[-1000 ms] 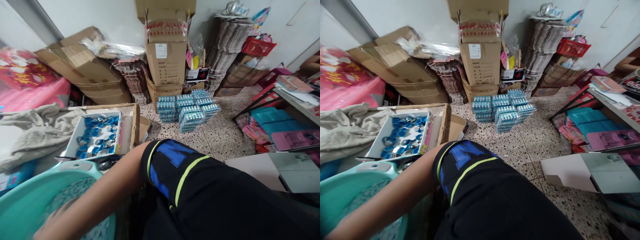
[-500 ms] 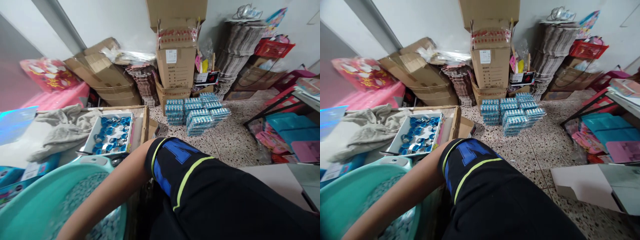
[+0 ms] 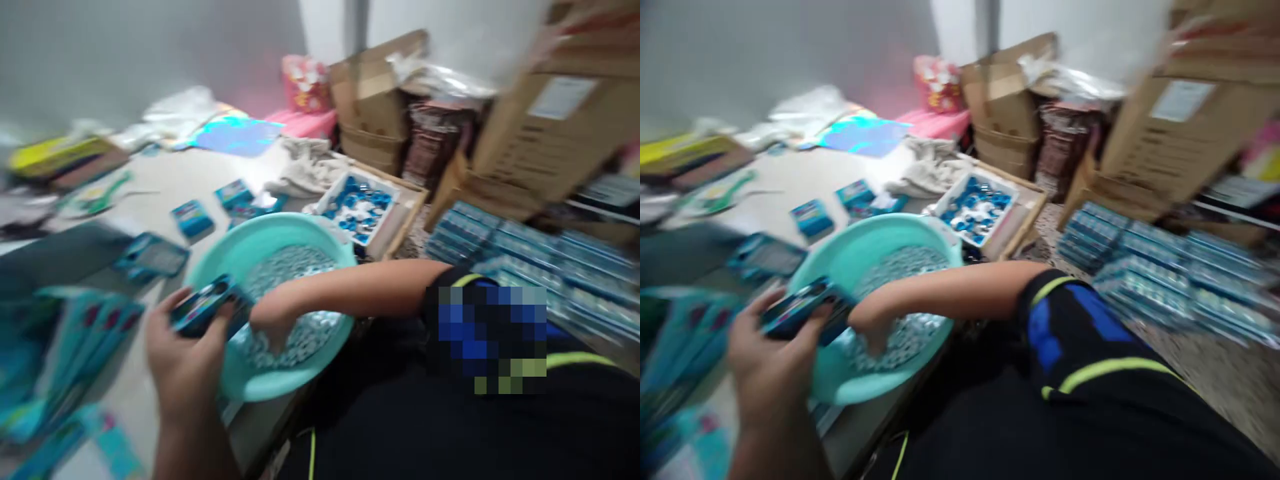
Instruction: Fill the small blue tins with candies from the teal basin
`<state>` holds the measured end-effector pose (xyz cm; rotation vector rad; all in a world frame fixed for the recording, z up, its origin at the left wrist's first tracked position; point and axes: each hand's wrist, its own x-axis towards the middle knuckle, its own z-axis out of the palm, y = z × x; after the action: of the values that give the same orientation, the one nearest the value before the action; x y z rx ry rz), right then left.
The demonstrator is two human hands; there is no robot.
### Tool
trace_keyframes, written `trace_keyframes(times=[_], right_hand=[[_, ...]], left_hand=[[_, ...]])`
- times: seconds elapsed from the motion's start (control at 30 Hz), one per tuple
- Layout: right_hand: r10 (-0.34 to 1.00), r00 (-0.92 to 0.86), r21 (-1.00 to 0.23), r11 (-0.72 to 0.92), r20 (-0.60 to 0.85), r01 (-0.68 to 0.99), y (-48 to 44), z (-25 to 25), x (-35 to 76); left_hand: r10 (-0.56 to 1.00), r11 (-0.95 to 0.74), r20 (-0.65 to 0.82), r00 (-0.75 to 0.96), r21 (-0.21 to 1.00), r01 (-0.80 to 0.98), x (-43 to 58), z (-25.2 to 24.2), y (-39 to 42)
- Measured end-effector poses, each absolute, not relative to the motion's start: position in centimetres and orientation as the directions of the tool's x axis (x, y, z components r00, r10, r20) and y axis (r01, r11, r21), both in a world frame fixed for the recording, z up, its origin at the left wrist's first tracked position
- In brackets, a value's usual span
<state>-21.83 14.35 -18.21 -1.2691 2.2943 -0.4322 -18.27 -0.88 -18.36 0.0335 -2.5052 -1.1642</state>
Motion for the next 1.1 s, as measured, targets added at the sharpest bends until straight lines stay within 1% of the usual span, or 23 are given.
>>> trace_keyframes(times=[0.03, 0.07, 0.1, 0.13, 0.17, 0.2, 0.23, 0.3, 0.37, 0.4, 0.47, 0.53, 0.6, 0.7, 0.8, 0.97, 1.1], right_hand=[[-0.818, -0.455, -0.480, 0.575, -0.353, -0.663, 14.4, -18.1, -21.6], [-0.780, -0.498, -0.456, 0.625, -0.379, -0.633, 14.6, -17.9, -21.5], [-0.753, -0.560, -0.434, 0.657, -0.346, -0.616, 15.0, -17.6, -21.4], [-0.738, -0.581, -0.440, 0.672, -0.342, -0.595, 15.5, -17.3, -21.5], [-0.700, -0.645, -0.443, 0.705, -0.308, -0.554, 16.0, -16.9, -21.5], [-0.722, -0.627, -0.513, 0.671, -0.291, -0.534, 16.6, -16.6, -21.6], [-0.689, -0.668, -0.562, 0.682, -0.279, -0.468, 17.2, -16.2, -21.7], [-0.692, -0.661, -0.728, 0.609, -0.292, -0.316, 18.1, -15.6, -21.9], [-0.707, -0.651, -0.842, 0.505, -0.278, -0.189, 18.7, -15.1, -22.1], [-0.707, -0.659, -0.876, 0.459, -0.258, -0.149, 19.0, -15.0, -22.2], [-0.653, -0.726, -0.917, 0.391, -0.214, -0.082, 19.1, -14.8, -22.3], [-0.554, -0.818, -0.957, 0.289, -0.157, -0.012, 19.0, -14.8, -22.5], [-0.432, -0.898, -0.991, 0.134, -0.080, 0.024, 18.6, -15.2, -22.6], [-0.287, -0.958, -0.996, -0.080, -0.016, 0.041, 17.6, -15.8, -22.7], [-0.216, -0.976, -0.973, -0.222, -0.013, 0.063, 16.5, -16.6, -22.7], [-0.159, -0.987, -0.907, -0.412, -0.024, 0.088, 15.4, -17.6, -22.8], [-0.167, -0.985, -0.883, -0.453, -0.046, 0.118, 15.2, -17.7, -22.7]], left_hand=[[-0.200, 0.655, 0.293, -0.935, 0.750, 0.095, -18.0, -19.0, -1.3], [-0.179, 0.631, 0.281, -0.943, 0.768, 0.109, -17.9, -19.4, -1.5], [-0.161, 0.608, 0.293, -0.943, 0.782, 0.139, -17.9, -19.8, -1.7], [-0.148, 0.582, 0.296, -0.944, 0.798, 0.159, -17.9, -20.0, -1.7], [-0.137, 0.558, 0.294, -0.946, 0.812, 0.171, -17.9, -20.1, -1.7], [-0.134, 0.543, 0.293, -0.947, 0.821, 0.177, -17.8, -20.2, -1.7], [-0.119, 0.533, 0.285, -0.951, 0.826, 0.181, -17.7, -20.3, -1.7], [-0.070, 0.535, 0.274, -0.959, 0.822, 0.196, -17.5, -20.3, -1.6], [-0.010, 0.553, 0.276, -0.961, 0.802, 0.224, -17.3, -20.3, -1.7], [0.014, 0.565, 0.284, -0.959, 0.789, 0.242, -17.2, -20.4, -1.7], [0.045, 0.579, 0.311, -0.949, 0.766, 0.278, -17.2, -20.4, -1.7], [0.078, 0.583, 0.335, -0.939, 0.749, 0.316, -17.1, -20.3, -1.8], [0.141, 0.574, 0.350, -0.926, 0.733, 0.365, -17.1, -20.2, -1.8], [0.275, 0.545, 0.362, -0.891, 0.704, 0.455, -17.0, -20.1, -1.7], [0.358, 0.514, 0.392, -0.848, 0.675, 0.529, -17.0, -20.1, -1.6], [0.365, 0.508, 0.452, -0.814, 0.635, 0.581, -17.0, -20.2, -1.7], [0.322, 0.497, 0.469, -0.822, 0.656, 0.569, -16.9, -19.9, -1.6]])
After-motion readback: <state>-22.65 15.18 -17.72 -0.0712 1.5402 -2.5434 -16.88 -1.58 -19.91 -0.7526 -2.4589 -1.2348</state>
